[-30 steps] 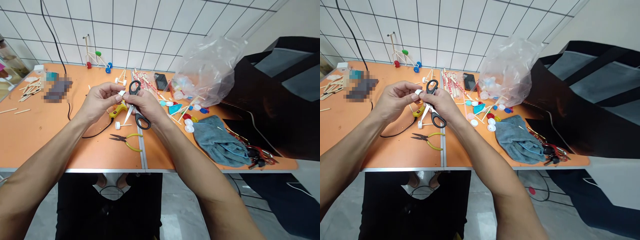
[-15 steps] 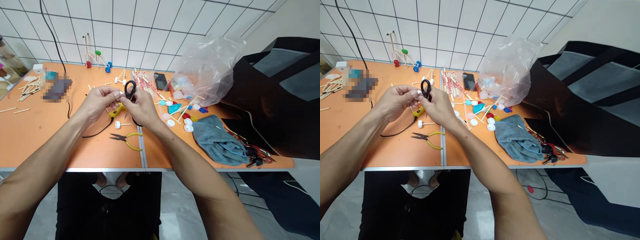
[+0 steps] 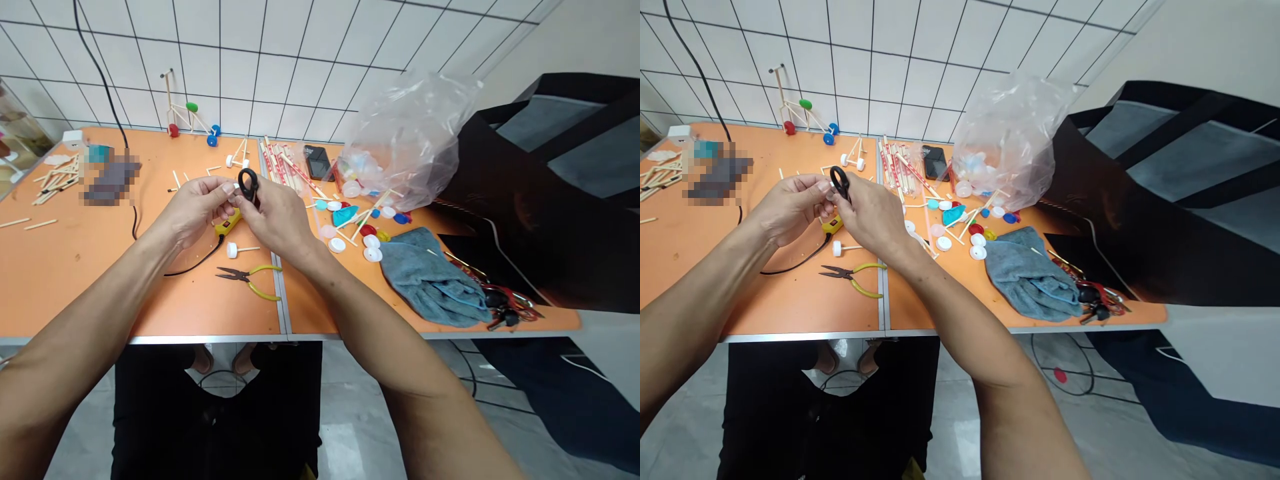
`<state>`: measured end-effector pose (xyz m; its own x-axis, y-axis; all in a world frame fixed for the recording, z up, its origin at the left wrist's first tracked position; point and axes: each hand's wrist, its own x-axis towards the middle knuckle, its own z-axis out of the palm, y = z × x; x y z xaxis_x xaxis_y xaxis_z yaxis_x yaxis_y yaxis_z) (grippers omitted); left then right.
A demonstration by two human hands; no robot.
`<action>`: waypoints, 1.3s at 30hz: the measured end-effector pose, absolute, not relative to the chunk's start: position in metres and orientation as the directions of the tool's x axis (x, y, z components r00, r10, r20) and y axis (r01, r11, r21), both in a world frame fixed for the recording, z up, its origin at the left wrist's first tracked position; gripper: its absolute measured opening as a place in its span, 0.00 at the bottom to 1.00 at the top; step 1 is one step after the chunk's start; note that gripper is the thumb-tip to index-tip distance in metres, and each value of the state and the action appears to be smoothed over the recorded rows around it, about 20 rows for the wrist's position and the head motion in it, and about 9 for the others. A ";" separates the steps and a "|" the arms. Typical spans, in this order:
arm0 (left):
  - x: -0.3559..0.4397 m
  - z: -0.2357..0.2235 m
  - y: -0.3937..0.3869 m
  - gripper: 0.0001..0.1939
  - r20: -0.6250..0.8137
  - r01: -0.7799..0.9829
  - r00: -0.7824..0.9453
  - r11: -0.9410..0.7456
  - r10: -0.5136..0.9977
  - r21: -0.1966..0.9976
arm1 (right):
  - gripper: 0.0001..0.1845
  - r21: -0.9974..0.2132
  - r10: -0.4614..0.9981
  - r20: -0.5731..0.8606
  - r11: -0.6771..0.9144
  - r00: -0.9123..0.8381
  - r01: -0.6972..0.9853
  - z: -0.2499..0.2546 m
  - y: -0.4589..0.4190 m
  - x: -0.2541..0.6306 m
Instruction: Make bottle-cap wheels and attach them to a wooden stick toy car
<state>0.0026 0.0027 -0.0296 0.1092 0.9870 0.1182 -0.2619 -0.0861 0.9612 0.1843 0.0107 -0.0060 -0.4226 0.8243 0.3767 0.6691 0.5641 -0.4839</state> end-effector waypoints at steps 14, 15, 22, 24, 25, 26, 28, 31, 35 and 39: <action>-0.001 -0.025 0.005 0.05 0.009 -0.443 0.089 0.032 0.996 0.896 | 0.14 -0.606 0.820 0.291 0.557 -0.493 0.568 0.008 0.009 0.191; -0.002 -0.026 0.006 0.04 0.005 -0.455 0.094 0.038 0.996 0.889 | 0.13 -0.605 0.817 0.313 0.565 -0.485 0.561 0.009 0.008 0.192; -0.006 -0.026 0.005 0.07 0.026 -0.504 0.141 0.049 0.990 0.863 | 0.07 -0.495 0.791 0.438 0.609 -0.428 0.620 0.004 0.007 0.192; -0.005 -0.024 0.003 0.07 0.019 -0.494 0.139 0.052 0.990 0.868 | 0.08 -0.485 0.779 0.455 0.623 -0.432 0.614 0.004 0.006 0.192; -0.005 -0.023 0.003 0.07 0.015 -0.489 0.136 0.054 0.991 0.870 | 0.08 -0.483 0.774 0.458 0.629 -0.436 0.609 0.004 0.006 0.192; -0.004 -0.022 0.002 0.07 0.012 -0.486 0.134 0.055 0.991 0.872 | 0.08 -0.480 0.771 0.459 0.634 -0.442 0.607 0.004 0.006 0.192; -0.003 -0.021 0.001 0.07 0.012 -0.485 0.137 0.056 0.991 0.873 | 0.08 -0.469 0.769 0.453 0.637 -0.452 0.612 0.004 0.005 0.191; -0.001 -0.021 0.001 0.07 0.018 -0.501 0.155 0.063 0.988 0.863 | 0.07 -0.454 0.776 0.434 0.627 -0.457 0.633 0.005 0.004 0.191; 0.000 -0.020 0.000 0.07 0.025 -0.501 0.152 0.055 0.988 0.864 | 0.08 -0.456 0.782 0.422 0.620 -0.458 0.639 0.005 0.004 0.191; 0.000 -0.019 0.000 0.09 0.018 -0.467 0.156 0.058 0.988 0.882 | 0.10 -0.458 0.773 0.433 0.632 -0.464 0.625 0.005 0.005 0.192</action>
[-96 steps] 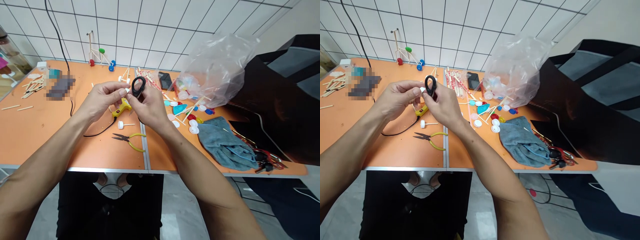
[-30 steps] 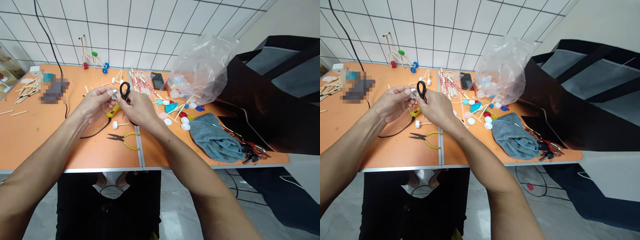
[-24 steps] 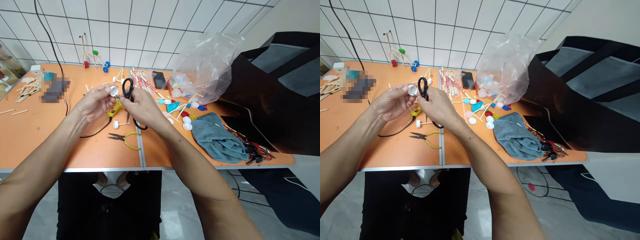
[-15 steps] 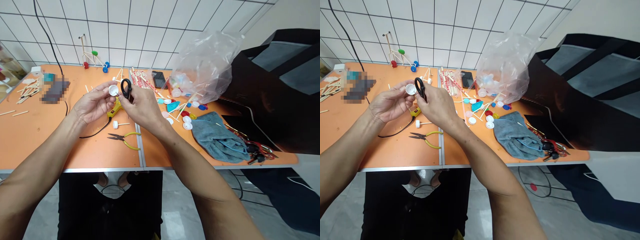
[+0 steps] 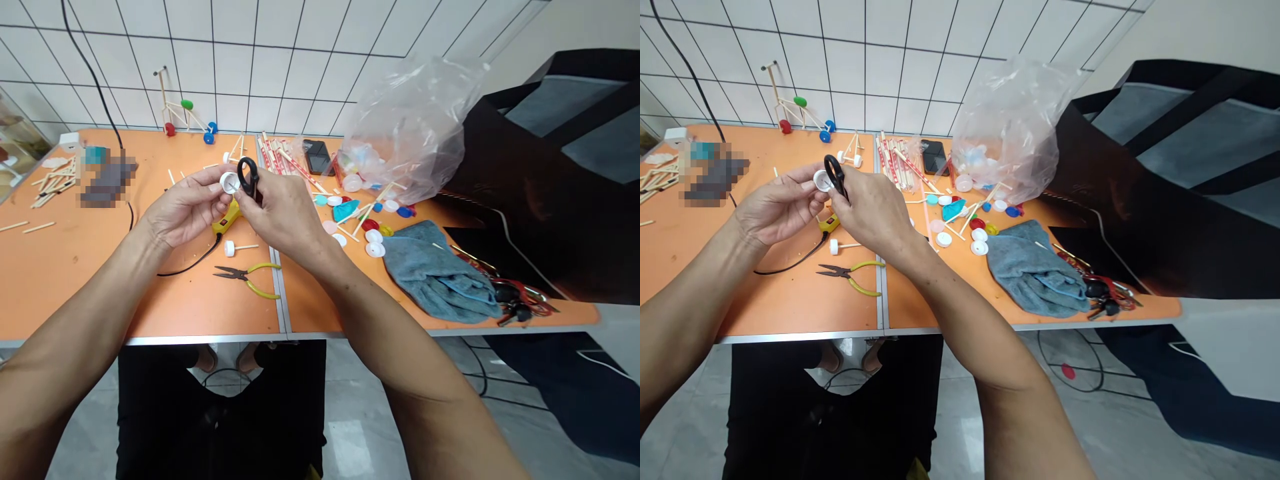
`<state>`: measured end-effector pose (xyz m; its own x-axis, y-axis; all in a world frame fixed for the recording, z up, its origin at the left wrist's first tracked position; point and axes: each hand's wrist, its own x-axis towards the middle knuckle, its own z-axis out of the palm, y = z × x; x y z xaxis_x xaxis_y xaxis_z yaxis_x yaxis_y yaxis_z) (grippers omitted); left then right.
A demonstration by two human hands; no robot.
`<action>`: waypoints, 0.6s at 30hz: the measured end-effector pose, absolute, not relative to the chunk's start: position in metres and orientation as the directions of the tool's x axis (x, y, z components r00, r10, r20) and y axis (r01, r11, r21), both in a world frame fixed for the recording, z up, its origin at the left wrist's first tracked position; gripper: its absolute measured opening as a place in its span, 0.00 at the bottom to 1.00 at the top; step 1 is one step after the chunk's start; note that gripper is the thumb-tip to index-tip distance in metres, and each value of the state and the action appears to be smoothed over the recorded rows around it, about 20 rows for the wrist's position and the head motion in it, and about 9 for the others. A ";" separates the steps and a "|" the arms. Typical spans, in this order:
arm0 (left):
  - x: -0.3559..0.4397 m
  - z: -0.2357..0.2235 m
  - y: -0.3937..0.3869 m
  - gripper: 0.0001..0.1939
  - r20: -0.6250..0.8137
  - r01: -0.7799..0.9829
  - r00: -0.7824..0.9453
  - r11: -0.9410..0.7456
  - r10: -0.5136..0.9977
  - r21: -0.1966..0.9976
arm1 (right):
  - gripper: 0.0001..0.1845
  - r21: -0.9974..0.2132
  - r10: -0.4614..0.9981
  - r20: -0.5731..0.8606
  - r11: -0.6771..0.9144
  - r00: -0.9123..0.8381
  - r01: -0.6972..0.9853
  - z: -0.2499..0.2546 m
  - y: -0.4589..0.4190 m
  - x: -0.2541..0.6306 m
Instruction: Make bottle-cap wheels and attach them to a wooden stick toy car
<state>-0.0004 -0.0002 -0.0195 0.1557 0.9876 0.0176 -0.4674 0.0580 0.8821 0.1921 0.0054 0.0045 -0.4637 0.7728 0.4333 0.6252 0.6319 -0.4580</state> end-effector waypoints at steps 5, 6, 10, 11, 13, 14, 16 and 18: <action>-0.005 -0.024 0.003 0.05 0.043 -0.414 0.163 0.029 0.986 0.910 | 0.10 -0.450 0.772 0.429 0.633 -0.469 0.630 0.006 0.005 0.192; -0.006 -0.025 0.004 0.04 0.046 -0.403 0.162 0.023 0.986 0.915 | 0.09 -0.445 0.775 0.423 0.630 -0.470 0.637 0.007 0.004 0.191; -0.006 -0.027 0.005 0.08 0.037 -0.402 0.164 0.032 0.986 0.915 | 0.08 -0.396 0.786 0.384 0.615 -0.485 0.683 0.013 -0.002 0.189; -0.005 -0.027 0.005 0.09 0.032 -0.405 0.164 0.037 0.986 0.914 | 0.09 -0.381 0.790 0.373 0.609 -0.487 0.696 0.014 -0.004 0.189; -0.005 -0.026 0.004 0.11 0.025 -0.401 0.165 0.044 0.986 0.915 | 0.11 -0.357 0.796 0.355 0.600 -0.490 0.716 0.015 -0.005 0.189; -0.005 -0.027 0.004 0.12 0.024 -0.395 0.167 0.045 0.986 0.917 | 0.11 -0.347 0.796 0.352 0.599 -0.492 0.721 0.015 -0.005 0.189; -0.006 -0.028 0.005 0.13 0.025 -0.380 0.174 0.043 0.984 0.924 | 0.11 -0.333 0.785 0.365 0.612 -0.501 0.717 0.013 -0.005 0.190; -0.007 -0.030 0.006 0.15 0.026 -0.362 0.176 0.040 0.984 0.931 | 0.09 -0.323 0.764 0.391 0.637 -0.514 0.700 0.012 -0.004 0.190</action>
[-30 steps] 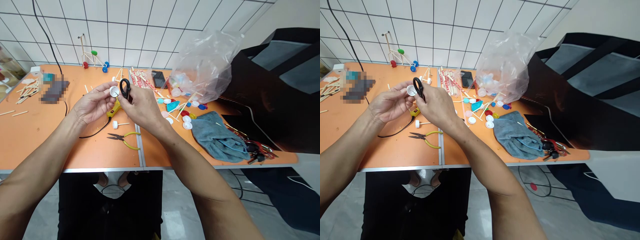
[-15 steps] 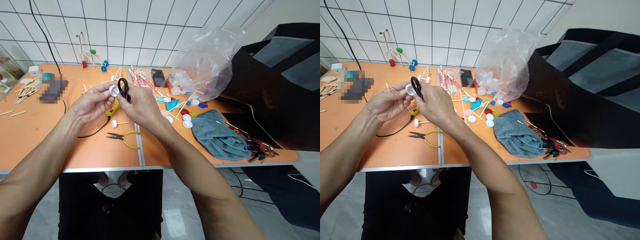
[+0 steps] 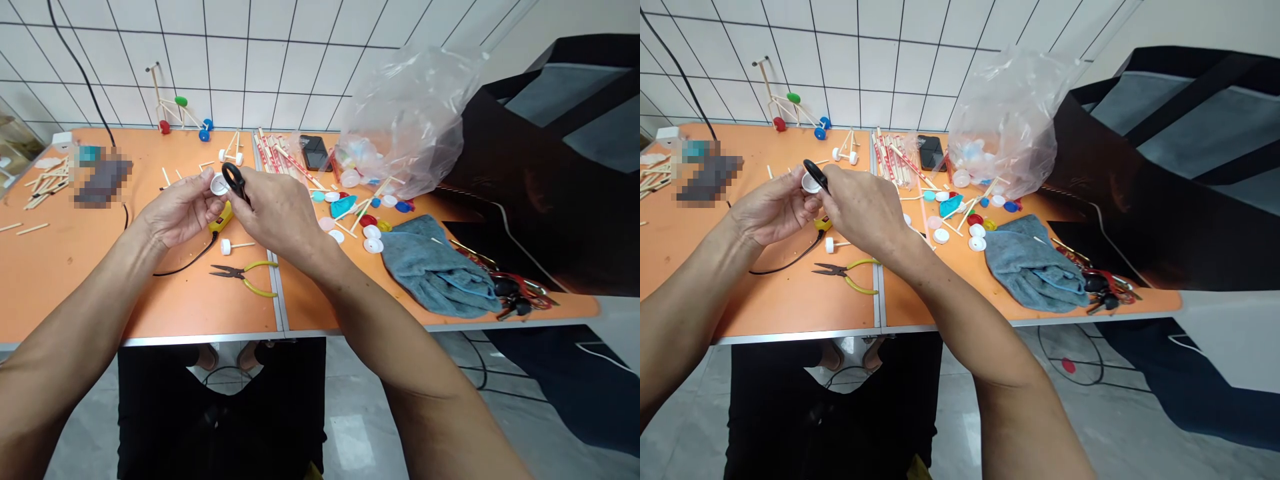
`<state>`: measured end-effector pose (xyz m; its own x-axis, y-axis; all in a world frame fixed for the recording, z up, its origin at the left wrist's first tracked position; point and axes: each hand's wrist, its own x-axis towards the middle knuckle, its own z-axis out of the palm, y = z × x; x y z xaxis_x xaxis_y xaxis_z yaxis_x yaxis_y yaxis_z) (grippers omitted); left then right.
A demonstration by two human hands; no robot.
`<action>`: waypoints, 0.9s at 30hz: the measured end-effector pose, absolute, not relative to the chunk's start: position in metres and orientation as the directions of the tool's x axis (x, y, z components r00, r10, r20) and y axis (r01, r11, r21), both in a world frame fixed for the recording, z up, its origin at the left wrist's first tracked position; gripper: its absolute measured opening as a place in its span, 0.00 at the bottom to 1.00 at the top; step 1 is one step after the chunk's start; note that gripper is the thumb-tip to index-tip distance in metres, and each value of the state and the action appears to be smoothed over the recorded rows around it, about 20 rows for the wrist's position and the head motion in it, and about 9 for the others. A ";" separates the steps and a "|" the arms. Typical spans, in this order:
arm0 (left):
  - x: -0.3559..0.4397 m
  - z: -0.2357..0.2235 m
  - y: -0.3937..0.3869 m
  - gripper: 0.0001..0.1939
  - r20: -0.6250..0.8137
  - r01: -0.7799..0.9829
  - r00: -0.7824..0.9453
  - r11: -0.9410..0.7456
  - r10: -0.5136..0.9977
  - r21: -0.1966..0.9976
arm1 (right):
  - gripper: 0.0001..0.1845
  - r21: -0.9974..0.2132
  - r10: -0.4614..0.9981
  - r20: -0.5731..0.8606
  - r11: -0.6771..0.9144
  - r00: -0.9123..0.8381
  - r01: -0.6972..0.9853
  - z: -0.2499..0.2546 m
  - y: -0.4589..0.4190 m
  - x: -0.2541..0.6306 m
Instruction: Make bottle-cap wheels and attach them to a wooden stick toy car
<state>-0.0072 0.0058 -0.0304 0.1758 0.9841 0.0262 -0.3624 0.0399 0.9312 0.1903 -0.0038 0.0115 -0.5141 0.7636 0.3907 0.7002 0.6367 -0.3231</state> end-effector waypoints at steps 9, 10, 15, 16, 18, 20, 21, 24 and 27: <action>0.001 -0.022 0.001 0.21 -0.044 -0.416 0.181 0.117 0.982 0.902 | 0.16 -0.169 0.785 0.315 0.599 -0.533 0.783 0.017 -0.010 0.187; 0.003 -0.019 -0.001 0.21 -0.057 -0.422 0.184 0.131 0.981 0.897 | 0.16 -0.150 0.787 0.314 0.594 -0.532 0.790 0.017 -0.010 0.186; 0.013 -0.008 -0.007 0.21 -0.108 -0.409 0.168 0.169 0.980 0.897 | 0.17 -0.069 0.784 0.311 0.583 -0.538 0.810 0.016 -0.012 0.187; 0.014 -0.006 -0.008 0.21 -0.115 -0.400 0.160 0.170 0.980 0.901 | 0.17 -0.052 0.783 0.309 0.580 -0.539 0.813 0.016 -0.012 0.187; 0.017 -0.005 -0.010 0.23 -0.126 -0.380 0.143 0.172 0.982 0.909 | 0.17 -0.013 0.775 0.309 0.583 -0.551 0.812 0.015 -0.013 0.187; 0.019 -0.004 -0.010 0.24 -0.130 -0.360 0.121 0.166 0.984 0.918 | 0.18 0.033 0.749 0.315 0.605 -0.583 0.795 0.013 -0.012 0.187; 0.019 -0.005 -0.010 0.24 -0.132 -0.351 0.108 0.162 0.985 0.922 | 0.19 0.054 0.731 0.320 0.621 -0.603 0.782 0.012 -0.012 0.187; 0.021 -0.009 -0.008 0.24 -0.145 -0.334 0.062 0.157 0.987 0.930 | 0.21 0.082 0.690 0.332 0.658 -0.643 0.749 0.007 -0.010 0.187; 0.022 -0.014 -0.006 0.23 -0.142 -0.324 0.021 0.141 0.990 0.936 | 0.17 -0.006 0.694 0.358 0.671 -0.625 0.742 0.000 -0.006 0.188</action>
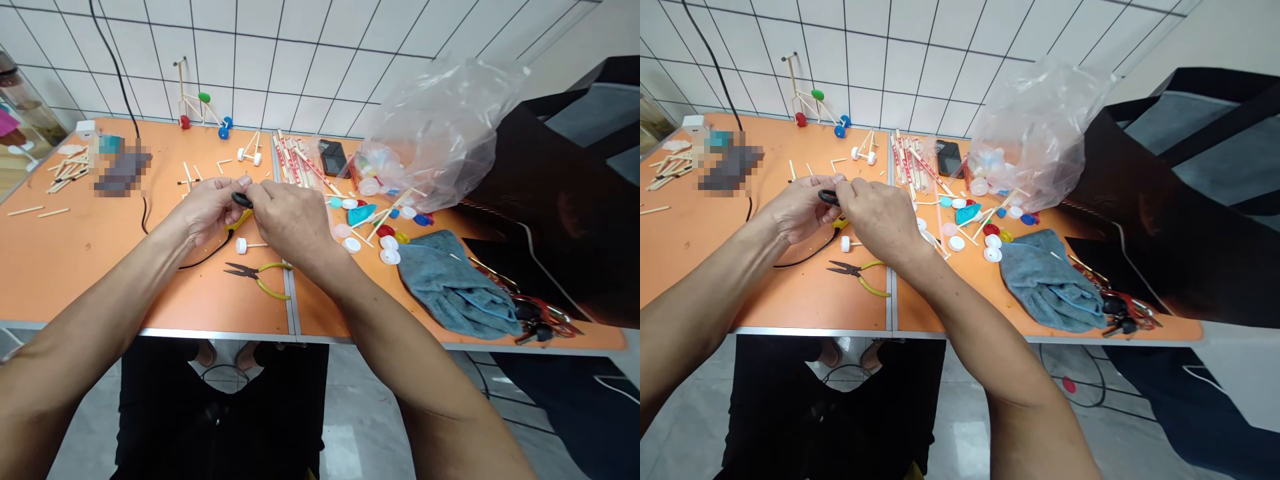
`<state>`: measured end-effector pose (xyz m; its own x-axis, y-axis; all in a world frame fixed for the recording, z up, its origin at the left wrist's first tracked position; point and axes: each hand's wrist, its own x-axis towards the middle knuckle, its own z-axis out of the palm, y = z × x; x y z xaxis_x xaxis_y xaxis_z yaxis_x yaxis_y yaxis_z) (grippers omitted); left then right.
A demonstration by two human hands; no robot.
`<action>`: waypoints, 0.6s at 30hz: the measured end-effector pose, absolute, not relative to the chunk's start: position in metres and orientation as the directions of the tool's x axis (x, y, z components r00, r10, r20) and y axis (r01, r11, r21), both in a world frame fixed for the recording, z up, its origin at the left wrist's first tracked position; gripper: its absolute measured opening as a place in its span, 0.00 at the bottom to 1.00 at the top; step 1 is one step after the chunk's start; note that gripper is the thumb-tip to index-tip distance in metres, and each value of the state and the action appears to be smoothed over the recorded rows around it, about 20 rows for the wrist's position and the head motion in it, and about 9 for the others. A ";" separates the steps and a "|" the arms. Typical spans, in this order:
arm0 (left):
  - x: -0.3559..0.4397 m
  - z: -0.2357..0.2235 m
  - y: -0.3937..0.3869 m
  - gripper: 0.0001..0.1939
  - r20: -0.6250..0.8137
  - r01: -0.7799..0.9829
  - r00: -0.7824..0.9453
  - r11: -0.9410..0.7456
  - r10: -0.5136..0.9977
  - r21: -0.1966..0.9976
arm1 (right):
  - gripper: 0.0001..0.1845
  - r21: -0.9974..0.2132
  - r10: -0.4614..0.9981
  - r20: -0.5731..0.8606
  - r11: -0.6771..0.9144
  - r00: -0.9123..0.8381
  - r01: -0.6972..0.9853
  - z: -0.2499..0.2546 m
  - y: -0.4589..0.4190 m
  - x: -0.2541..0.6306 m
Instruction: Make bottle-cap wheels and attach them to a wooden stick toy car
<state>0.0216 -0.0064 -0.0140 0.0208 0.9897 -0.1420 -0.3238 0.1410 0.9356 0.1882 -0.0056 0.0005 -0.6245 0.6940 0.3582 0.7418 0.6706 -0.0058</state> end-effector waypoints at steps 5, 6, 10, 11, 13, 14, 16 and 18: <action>0.023 -0.014 -0.008 0.19 -0.013 -0.318 0.030 0.022 0.999 0.948 | 0.10 -0.512 0.761 0.436 0.649 -0.481 0.562 -0.005 0.007 0.191; 0.023 -0.013 -0.009 0.19 0.015 -0.323 0.030 -0.004 0.999 0.946 | 0.14 -0.634 0.780 0.426 0.619 -0.457 0.465 -0.006 0.010 0.191; 0.024 -0.009 -0.012 0.18 0.099 -0.327 0.024 -0.086 0.995 0.941 | 0.28 -0.911 0.797 0.310 0.404 -0.519 0.077 -0.007 0.021 0.190; 0.023 -0.010 -0.012 0.18 0.107 -0.321 0.026 -0.093 0.994 0.942 | 0.29 -0.918 0.791 0.304 0.392 -0.532 0.059 -0.008 0.022 0.190; 0.022 -0.011 -0.010 0.18 0.090 -0.299 0.030 -0.077 0.996 0.951 | 0.27 -0.857 0.786 0.346 0.487 -0.513 0.167 -0.010 0.022 0.191; 0.021 -0.013 -0.010 0.19 0.063 -0.283 0.031 -0.051 0.998 0.958 | 0.25 -0.777 0.778 0.386 0.564 -0.496 0.280 -0.011 0.021 0.192; 0.020 -0.015 -0.008 0.20 -0.004 -0.252 0.021 0.009 1.000 0.968 | 0.16 -0.523 0.735 0.461 0.678 -0.497 0.517 -0.012 0.016 0.194; 0.020 -0.016 -0.007 0.22 -0.052 -0.231 0.002 0.051 0.999 0.972 | 0.10 -0.272 0.688 0.480 0.706 -0.544 0.653 -0.012 0.012 0.195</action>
